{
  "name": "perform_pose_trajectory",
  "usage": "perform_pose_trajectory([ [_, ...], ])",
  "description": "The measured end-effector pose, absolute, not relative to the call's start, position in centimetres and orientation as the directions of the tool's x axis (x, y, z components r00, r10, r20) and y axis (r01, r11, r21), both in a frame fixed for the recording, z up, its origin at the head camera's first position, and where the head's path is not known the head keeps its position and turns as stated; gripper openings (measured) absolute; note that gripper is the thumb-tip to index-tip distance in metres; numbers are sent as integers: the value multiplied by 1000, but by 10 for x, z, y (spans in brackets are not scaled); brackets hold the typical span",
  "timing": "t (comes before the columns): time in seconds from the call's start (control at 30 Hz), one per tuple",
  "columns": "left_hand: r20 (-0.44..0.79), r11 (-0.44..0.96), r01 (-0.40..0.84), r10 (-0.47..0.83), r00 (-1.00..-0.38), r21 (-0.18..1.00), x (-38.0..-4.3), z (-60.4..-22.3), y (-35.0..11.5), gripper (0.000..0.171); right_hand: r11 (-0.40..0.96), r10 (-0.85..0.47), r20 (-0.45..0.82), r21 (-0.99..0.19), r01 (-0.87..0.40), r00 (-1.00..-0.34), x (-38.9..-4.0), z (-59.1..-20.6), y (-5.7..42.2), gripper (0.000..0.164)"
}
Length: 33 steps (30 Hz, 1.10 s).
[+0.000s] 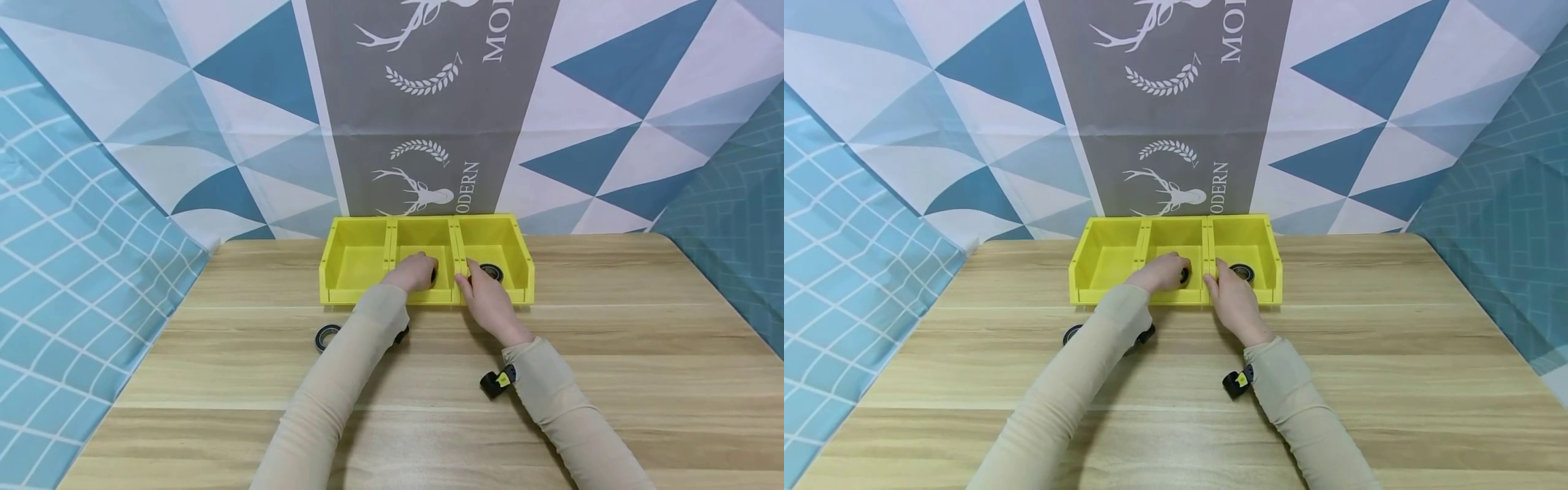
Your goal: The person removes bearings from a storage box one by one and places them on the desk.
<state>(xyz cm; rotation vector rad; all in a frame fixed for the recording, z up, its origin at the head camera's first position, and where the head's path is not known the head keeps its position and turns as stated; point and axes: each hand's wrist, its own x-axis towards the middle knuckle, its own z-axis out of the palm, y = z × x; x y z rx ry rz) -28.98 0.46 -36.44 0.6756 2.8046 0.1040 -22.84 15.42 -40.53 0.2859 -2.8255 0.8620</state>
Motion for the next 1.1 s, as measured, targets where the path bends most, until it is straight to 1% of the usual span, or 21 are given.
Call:
perform_pose_trajectory([
  [0.3,-215,894,436,449,-867,109,-290,-365,4,20,811,-133,226,-536,-237,-965,-228,-405,154,56],
  [0.5,-208,898,423,440,-874,120,-291,-366,5,23,810,-134,229,-535,-239,-964,-228,-405,154,56],
  [0.7,-191,900,424,436,-879,101,-293,-370,5,30,811,-132,223,-536,-235,-966,-228,-405,155,56],
  [0.97,-193,902,412,430,-882,129,-292,-371,3,45,810,-133,221,-538,-234,-966,-228,-404,154,56],
  [1.1,-163,888,432,454,-876,156,-290,-372,1,50,812,-132,204,-539,-224,-970,-227,-405,153,57],
])
